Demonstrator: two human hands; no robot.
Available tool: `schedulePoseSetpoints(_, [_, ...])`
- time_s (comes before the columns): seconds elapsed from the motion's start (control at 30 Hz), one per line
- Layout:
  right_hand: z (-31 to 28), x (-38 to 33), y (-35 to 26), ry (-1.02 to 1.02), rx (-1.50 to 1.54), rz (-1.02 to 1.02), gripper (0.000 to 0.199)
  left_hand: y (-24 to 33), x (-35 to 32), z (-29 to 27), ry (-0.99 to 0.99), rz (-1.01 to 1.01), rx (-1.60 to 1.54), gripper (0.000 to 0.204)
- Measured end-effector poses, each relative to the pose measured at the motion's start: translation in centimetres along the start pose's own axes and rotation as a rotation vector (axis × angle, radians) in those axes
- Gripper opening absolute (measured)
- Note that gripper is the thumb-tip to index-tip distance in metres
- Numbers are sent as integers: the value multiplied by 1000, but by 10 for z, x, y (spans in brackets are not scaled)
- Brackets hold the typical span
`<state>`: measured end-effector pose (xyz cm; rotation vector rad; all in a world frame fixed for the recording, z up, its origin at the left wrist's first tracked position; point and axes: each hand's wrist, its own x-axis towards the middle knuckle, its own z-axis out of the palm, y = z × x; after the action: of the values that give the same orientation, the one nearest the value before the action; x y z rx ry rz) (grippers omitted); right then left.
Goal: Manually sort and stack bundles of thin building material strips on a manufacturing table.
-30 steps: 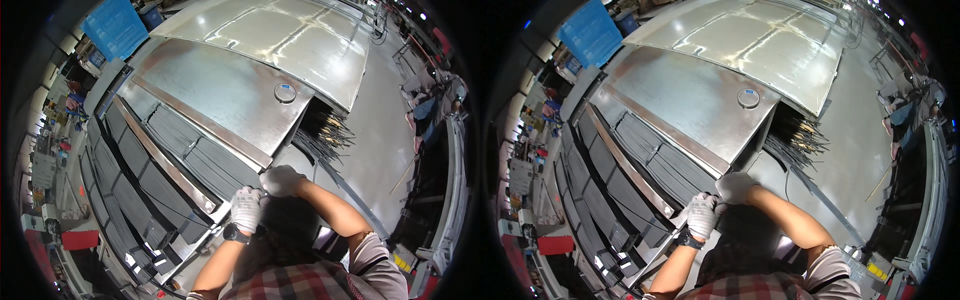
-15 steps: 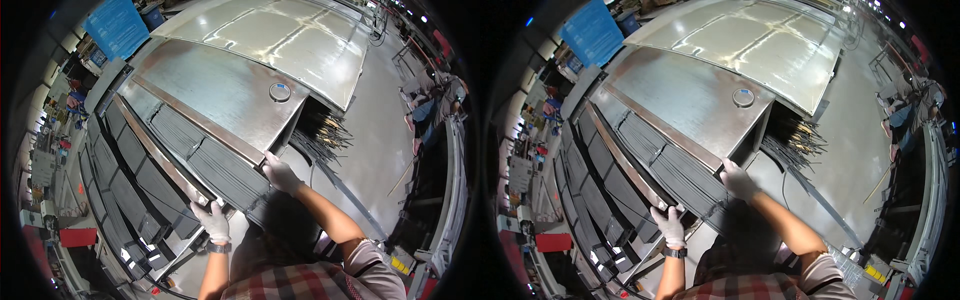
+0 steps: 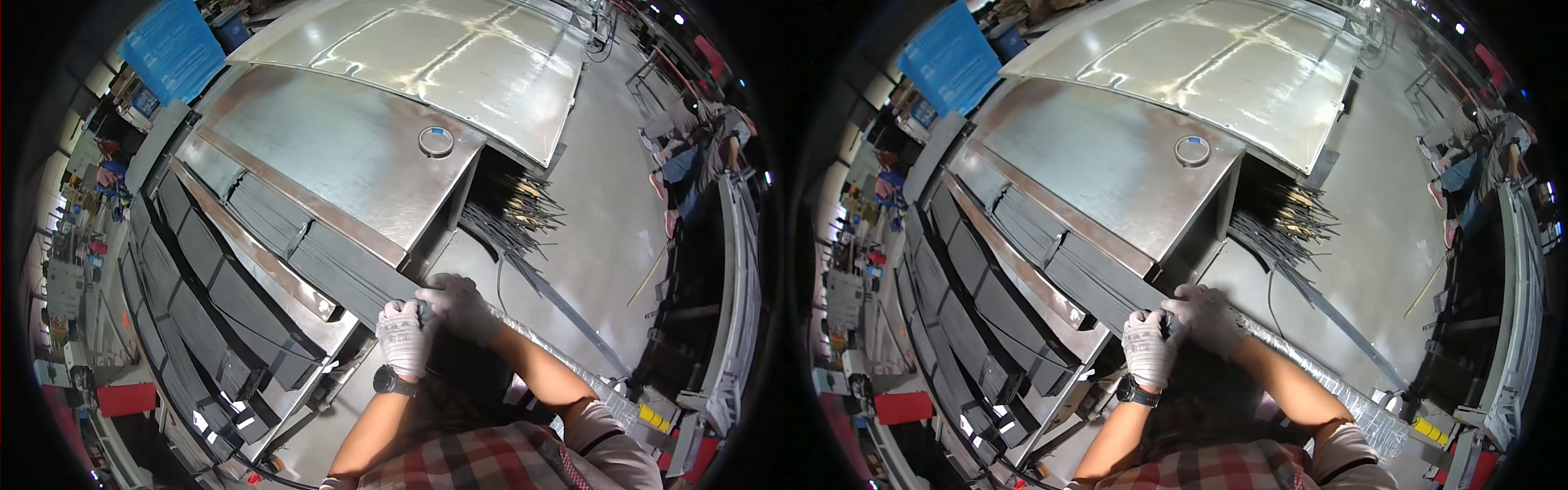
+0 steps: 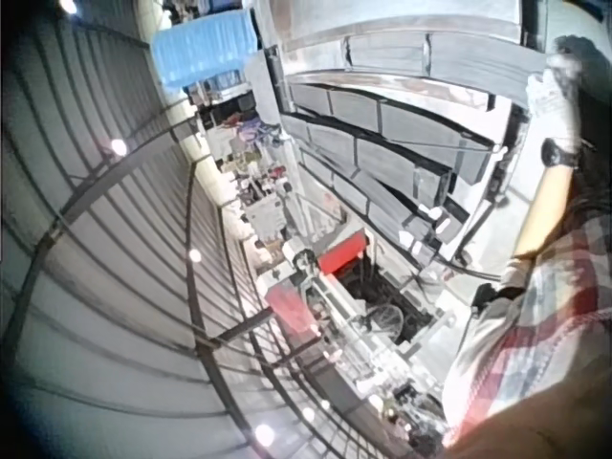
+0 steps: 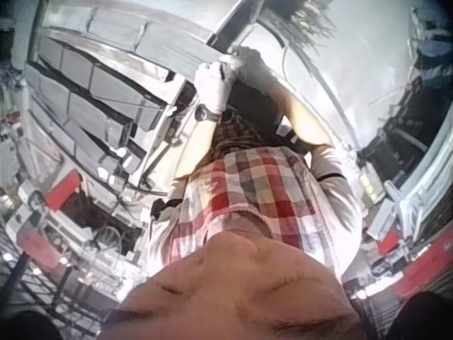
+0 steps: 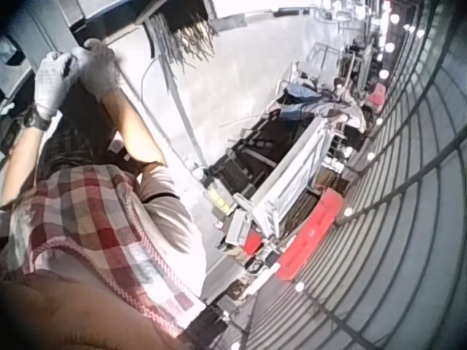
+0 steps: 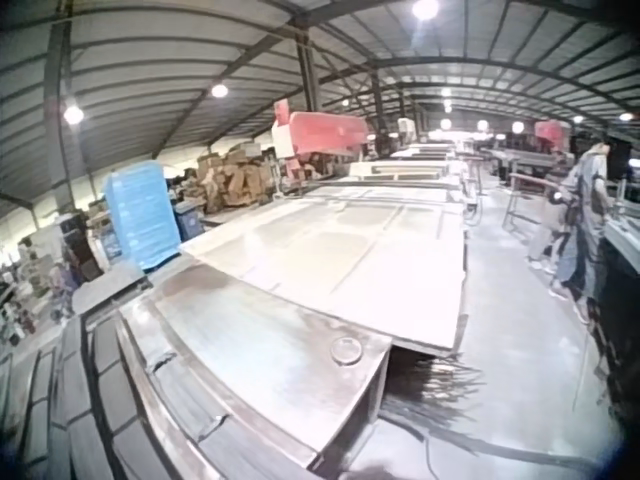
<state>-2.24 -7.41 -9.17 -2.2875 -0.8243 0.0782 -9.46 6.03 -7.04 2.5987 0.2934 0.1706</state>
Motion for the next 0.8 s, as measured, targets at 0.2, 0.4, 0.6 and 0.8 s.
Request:
schedulePoseSetpoints(0.2, [17, 21, 27, -91, 92, -10, 12, -19, 6, 18, 24, 18, 38, 19])
schedulePoseSetpoints(0.4, [6, 29, 28, -249, 268, -43, 13, -10, 2, 9, -11, 5, 10, 34])
schedulePoseSetpoints(0.6, [0, 39, 42, -368, 169, -105, 17, -22, 10, 23, 105, 125, 25, 14])
schedulePoseSetpoints(0.8, [4, 37, 27, -313, 159, -136, 11, -29, 1, 7, 56, 3, -328, 21])
